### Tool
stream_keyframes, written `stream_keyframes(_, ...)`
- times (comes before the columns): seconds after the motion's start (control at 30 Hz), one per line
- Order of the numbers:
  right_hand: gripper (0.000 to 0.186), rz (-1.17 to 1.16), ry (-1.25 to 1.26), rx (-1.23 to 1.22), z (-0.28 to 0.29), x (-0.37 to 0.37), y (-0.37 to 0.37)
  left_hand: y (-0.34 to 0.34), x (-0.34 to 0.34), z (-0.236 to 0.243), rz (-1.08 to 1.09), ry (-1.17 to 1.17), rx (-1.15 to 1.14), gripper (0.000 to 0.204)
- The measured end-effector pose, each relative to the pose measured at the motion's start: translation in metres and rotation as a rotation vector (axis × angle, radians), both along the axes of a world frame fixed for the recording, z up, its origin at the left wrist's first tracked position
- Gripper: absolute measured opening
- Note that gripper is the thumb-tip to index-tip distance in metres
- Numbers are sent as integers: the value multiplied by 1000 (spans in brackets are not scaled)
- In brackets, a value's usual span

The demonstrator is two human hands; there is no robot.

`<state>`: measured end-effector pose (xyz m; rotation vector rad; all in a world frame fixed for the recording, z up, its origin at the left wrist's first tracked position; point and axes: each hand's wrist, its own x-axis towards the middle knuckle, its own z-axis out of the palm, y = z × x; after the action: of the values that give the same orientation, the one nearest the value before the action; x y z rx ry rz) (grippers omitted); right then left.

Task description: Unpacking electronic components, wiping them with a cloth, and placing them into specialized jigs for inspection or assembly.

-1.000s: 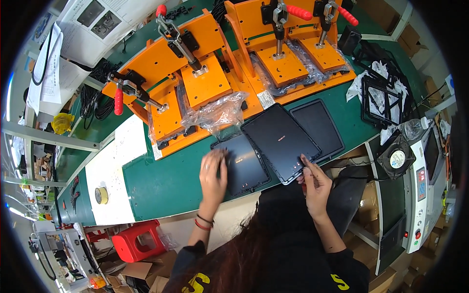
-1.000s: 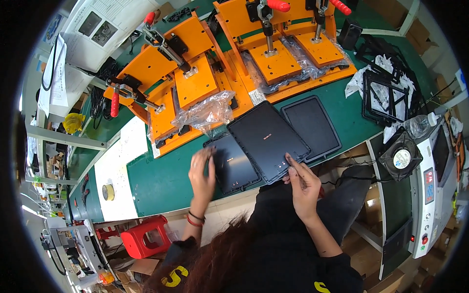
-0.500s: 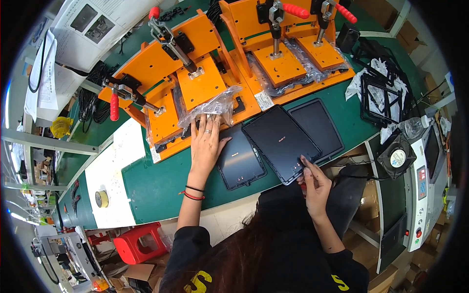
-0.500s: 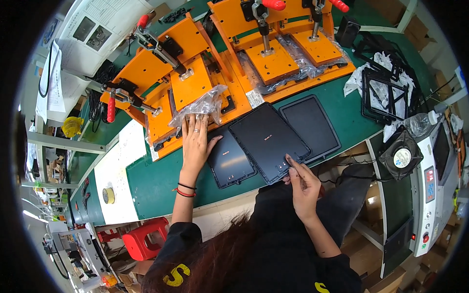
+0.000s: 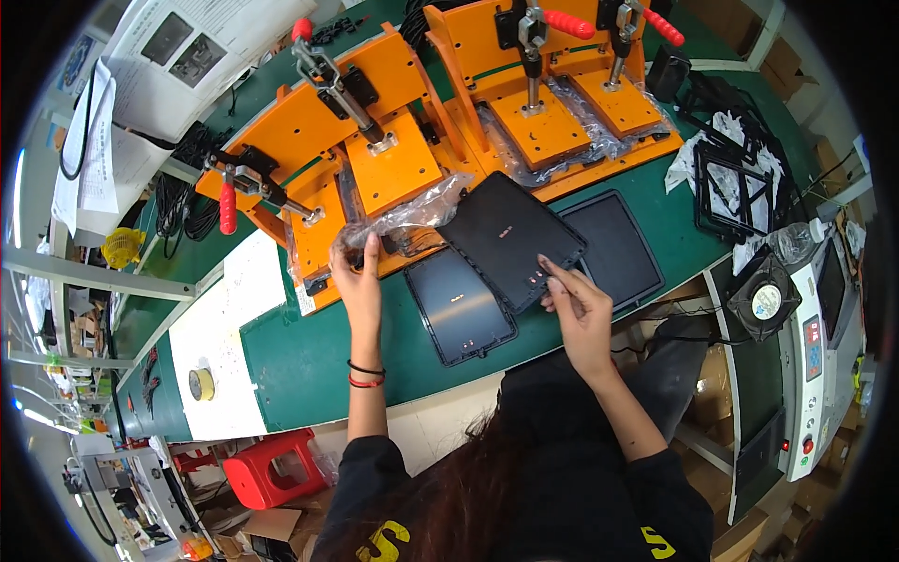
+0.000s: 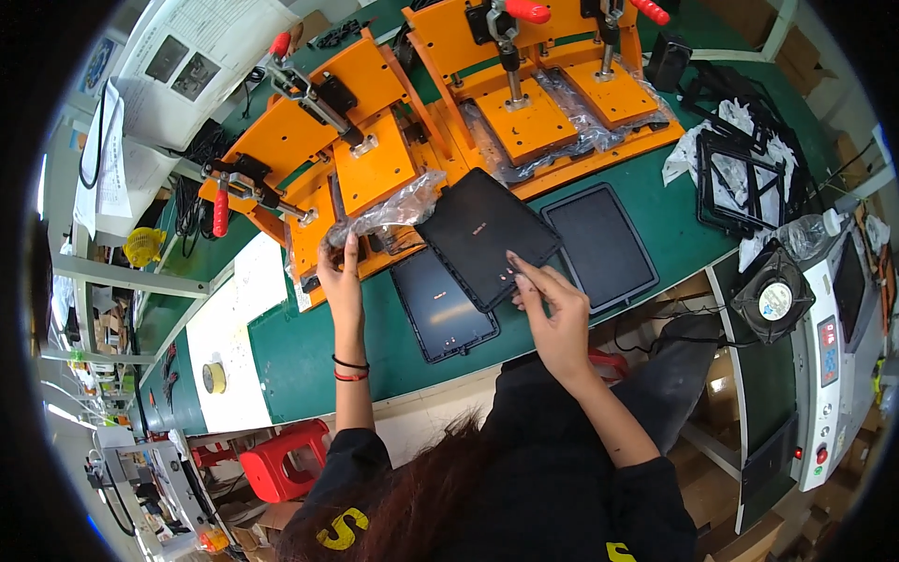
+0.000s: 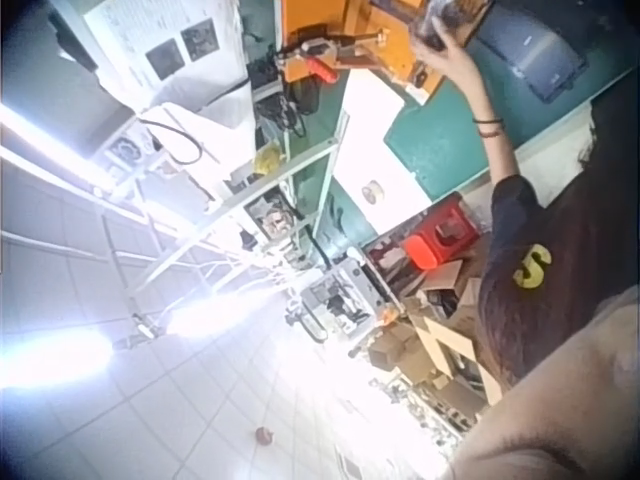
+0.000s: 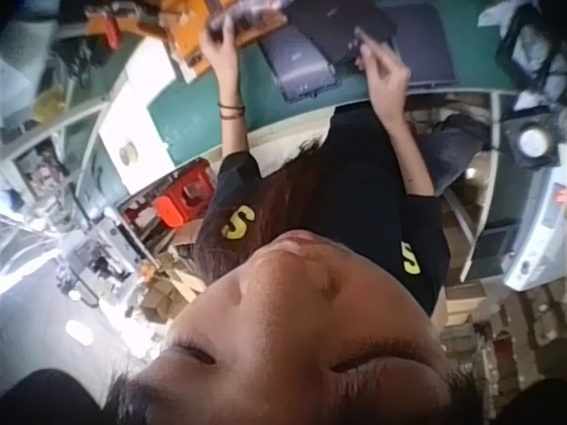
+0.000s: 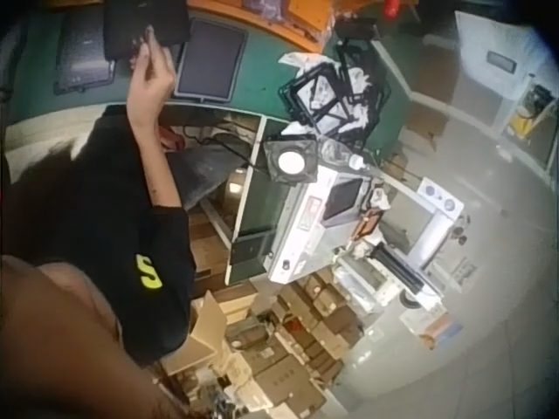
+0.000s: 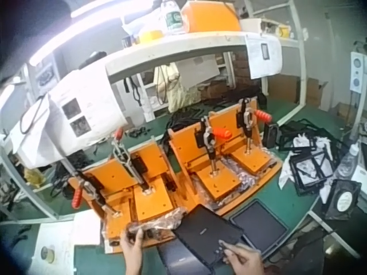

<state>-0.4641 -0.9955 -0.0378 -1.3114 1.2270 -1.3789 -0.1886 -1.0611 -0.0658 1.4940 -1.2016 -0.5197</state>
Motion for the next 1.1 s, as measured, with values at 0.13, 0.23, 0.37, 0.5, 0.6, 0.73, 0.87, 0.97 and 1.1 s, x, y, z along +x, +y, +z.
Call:
stream_keyframes(0.13, 28, -12, -22, 52, 5, -15, 15, 15, 0, 19, -76, -289, -116, 27)
stream_keyframes(0.23, 28, -44, -36, 104, 5, -23, 16, 58, -7, 24, -94, 124, -42, 22)
stream_keyframes(0.37, 26, 45, -47, 28, 7, 0, -11, 121, 24, 48, 140, 704, -230, 34)
stream_keyframes(0.5, 25, 85, -111, -47, -20, 51, -55, 136, 29, 73, 508, 627, -188, 40)
stream_keyframes(0.6, 26, 101, -119, -75, -46, 86, -85, 140, 39, 66, 439, 616, -208, 31)
stream_keyframes(0.73, 26, 83, -120, -163, -51, 122, -101, 147, 42, 59, 409, 583, -209, 25)
stream_keyframes(0.87, 27, 46, 7, -148, -49, 116, -99, 147, 42, 58, 483, 523, -143, 25)
stream_keyframes(0.97, 25, 27, -43, -153, -52, 115, -90, 146, 42, 56, 481, 521, -98, 26)
stream_keyframes(1.1, 25, -18, -12, -149, -52, 115, -103, 129, 28, 58, 492, 521, -84, 27)
